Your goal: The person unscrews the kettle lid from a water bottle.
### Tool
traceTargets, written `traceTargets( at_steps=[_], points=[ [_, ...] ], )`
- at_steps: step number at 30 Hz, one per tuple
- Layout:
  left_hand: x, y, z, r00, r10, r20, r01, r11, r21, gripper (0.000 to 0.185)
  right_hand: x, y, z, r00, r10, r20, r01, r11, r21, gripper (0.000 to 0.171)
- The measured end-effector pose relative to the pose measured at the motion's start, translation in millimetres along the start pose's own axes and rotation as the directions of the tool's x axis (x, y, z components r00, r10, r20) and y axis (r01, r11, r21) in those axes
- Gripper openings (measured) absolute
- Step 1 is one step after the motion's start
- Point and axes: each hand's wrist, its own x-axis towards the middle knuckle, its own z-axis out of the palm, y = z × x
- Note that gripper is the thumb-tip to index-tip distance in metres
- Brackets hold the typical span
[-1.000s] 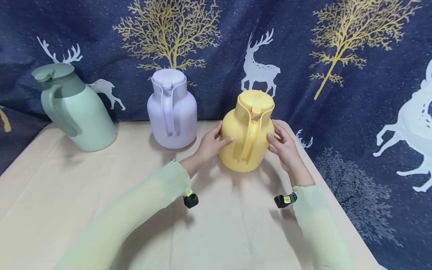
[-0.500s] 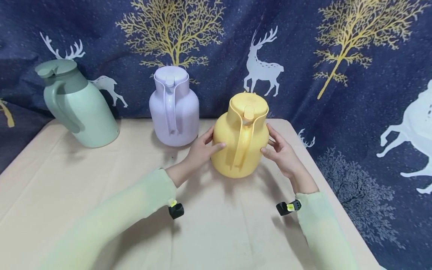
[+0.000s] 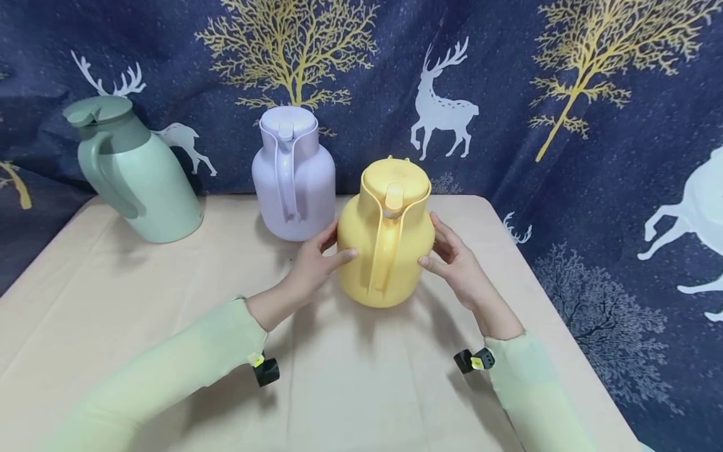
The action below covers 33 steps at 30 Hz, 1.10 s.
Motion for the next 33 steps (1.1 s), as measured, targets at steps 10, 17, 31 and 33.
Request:
traceTargets(
  at_steps=[10, 17, 31, 33],
  points=[
    [-23.0, 1.1, -19.1, 0.999, -0.034, -0.022, 0.033, 0.999, -0.037, 0.084, -6, -8, 24, 1.0, 0.007, -0.02, -0.008, 0.999, -0.031, 0.089],
    [-33.9, -0.8, -31.3, 0.995, -0.085, -0.055, 0.081, 0.994, -0.079, 0.083, -4, -7, 38, 1.0, -0.001, -0.018, 0.0, 1.0, -0.026, 0.088],
    [-52.9, 0.2, -54.2, 0.988, -0.119, -0.099, 0.112, 0.991, -0.071, 0.081, -7, -8, 62, 0.997, -0.071, -0.014, 0.071, 0.997, -0.023, 0.089],
    [-56.4, 0.5, -58.1, 0.986, -0.128, -0.105, 0.121, 0.99, -0.073, 0.081, -7, -9, 67, 0.997, -0.075, -0.015, 0.074, 0.997, -0.027, 0.089]
  ],
)
